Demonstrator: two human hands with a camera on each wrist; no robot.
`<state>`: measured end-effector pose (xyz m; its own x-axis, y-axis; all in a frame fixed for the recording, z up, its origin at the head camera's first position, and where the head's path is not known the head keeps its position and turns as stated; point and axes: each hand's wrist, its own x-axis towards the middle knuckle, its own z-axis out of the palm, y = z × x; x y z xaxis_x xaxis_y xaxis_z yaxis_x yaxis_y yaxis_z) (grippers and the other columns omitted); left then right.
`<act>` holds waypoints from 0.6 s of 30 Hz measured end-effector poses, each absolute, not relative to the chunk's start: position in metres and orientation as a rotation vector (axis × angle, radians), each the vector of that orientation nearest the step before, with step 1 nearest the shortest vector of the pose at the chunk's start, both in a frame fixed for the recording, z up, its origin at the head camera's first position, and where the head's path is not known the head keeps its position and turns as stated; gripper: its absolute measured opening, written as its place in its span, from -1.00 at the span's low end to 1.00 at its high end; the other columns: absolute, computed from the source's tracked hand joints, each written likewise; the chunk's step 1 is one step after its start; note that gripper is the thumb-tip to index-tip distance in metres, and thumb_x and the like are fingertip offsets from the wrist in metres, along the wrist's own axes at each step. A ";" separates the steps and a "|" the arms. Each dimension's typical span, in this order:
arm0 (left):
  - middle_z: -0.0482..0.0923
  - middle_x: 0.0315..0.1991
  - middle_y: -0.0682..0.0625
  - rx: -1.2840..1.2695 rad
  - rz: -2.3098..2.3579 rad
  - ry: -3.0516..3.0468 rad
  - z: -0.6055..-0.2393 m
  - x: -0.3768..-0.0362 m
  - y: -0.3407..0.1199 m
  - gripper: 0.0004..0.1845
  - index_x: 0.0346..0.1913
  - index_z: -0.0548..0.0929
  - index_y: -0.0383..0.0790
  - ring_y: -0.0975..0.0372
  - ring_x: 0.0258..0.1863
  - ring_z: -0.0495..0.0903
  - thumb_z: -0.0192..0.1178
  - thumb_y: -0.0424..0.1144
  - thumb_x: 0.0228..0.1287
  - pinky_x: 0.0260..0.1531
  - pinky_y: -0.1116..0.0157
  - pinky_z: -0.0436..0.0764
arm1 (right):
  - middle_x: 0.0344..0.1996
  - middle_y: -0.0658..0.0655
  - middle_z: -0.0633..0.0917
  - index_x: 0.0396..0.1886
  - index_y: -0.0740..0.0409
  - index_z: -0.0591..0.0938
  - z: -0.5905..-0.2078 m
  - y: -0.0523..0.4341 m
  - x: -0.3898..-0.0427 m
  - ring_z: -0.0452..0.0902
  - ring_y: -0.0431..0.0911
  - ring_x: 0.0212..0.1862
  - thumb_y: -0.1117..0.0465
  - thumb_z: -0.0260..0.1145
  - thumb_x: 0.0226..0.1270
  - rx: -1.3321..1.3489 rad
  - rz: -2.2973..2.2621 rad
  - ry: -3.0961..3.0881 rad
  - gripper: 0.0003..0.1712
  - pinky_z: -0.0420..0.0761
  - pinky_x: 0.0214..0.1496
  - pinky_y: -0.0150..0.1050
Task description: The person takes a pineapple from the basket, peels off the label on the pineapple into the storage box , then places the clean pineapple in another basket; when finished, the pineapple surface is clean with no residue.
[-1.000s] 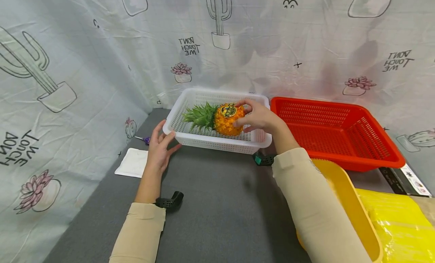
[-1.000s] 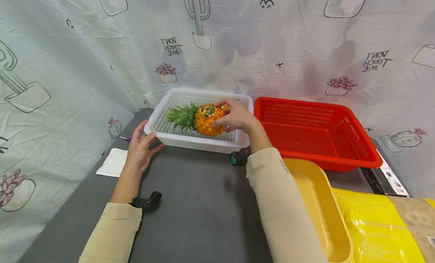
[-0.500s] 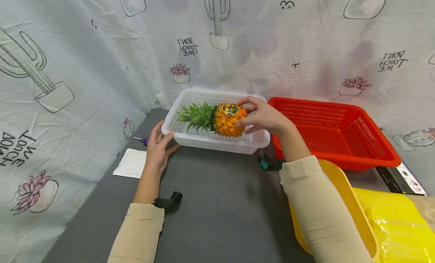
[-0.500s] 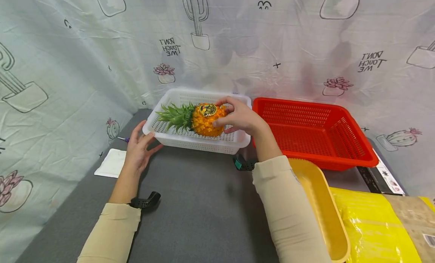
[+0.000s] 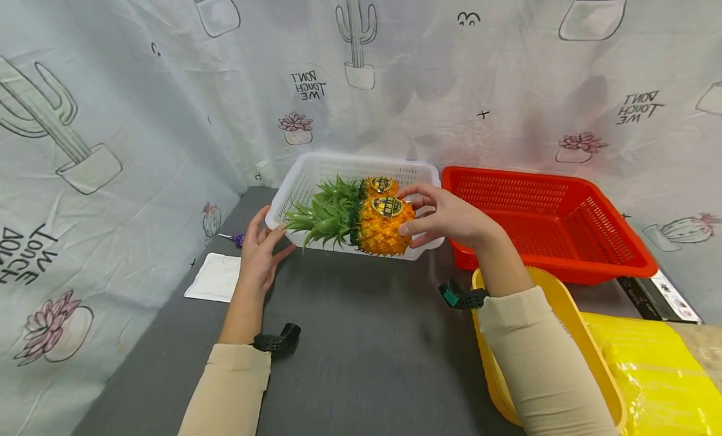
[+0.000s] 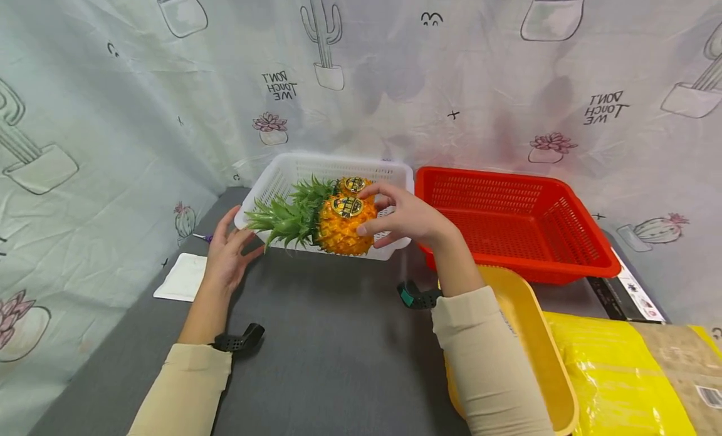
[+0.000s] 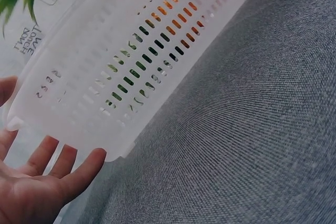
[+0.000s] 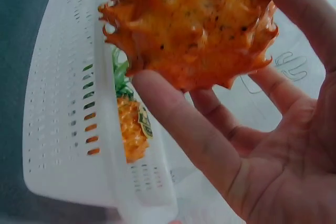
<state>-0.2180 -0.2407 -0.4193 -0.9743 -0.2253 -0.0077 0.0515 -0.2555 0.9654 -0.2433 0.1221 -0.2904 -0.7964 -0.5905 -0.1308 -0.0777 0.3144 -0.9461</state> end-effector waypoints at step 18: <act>0.26 0.55 -0.17 0.193 -2.368 -1.802 -0.419 -0.214 -0.240 -0.28 0.64 0.13 0.15 0.26 0.26 0.52 0.15 -0.24 0.57 0.13 0.11 0.70 | 0.20 0.26 0.57 0.27 0.03 0.46 -0.308 0.156 -0.210 0.67 0.17 0.04 0.11 0.55 0.15 -0.667 -1.307 2.235 -0.29 0.69 0.09 -0.06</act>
